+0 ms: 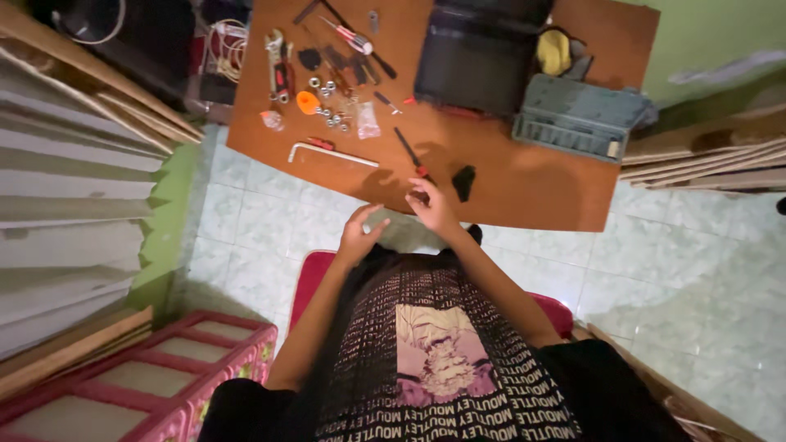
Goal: The person repeatedly wipes small cylindrical metal tool components with a black cloth on a wooden table, then places them into a green plastic organizer. The person handles the components one at a time, turning them over while wiping, and returns each cleaned piece to the organizer.
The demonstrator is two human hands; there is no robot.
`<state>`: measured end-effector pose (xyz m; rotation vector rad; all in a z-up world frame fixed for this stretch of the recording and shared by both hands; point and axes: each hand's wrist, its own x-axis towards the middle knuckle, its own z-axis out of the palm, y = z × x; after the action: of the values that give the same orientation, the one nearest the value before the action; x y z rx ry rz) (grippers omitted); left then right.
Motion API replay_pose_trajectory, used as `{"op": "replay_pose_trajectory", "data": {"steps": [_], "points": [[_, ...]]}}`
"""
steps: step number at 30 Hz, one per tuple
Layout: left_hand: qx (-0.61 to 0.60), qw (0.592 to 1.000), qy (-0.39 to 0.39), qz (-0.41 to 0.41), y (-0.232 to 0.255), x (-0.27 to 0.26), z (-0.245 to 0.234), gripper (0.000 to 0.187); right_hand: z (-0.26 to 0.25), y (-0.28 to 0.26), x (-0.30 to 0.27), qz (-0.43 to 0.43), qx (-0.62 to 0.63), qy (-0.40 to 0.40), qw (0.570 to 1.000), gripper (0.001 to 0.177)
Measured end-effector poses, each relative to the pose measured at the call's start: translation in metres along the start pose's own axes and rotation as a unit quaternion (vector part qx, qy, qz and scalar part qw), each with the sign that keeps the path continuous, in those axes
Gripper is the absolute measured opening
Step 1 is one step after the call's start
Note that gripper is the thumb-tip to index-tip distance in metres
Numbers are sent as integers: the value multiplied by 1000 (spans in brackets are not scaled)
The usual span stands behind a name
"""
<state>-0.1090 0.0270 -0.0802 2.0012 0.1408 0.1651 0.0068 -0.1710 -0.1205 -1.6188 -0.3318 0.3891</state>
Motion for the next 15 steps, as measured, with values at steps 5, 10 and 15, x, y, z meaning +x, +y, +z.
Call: {"op": "replay_pose_trajectory", "data": {"steps": [5,10,15], "points": [[-23,999,13,-18,1,-8,-40,39,32,-3,2,-64,-95,7,993,43],[-13,999,40,11,-6,-13,-53,37,47,-25,-4,44,-43,-18,998,39],[-47,994,72,-60,-8,-15,-49,35,52,-32,19,-3,-145,1,989,35]]}}
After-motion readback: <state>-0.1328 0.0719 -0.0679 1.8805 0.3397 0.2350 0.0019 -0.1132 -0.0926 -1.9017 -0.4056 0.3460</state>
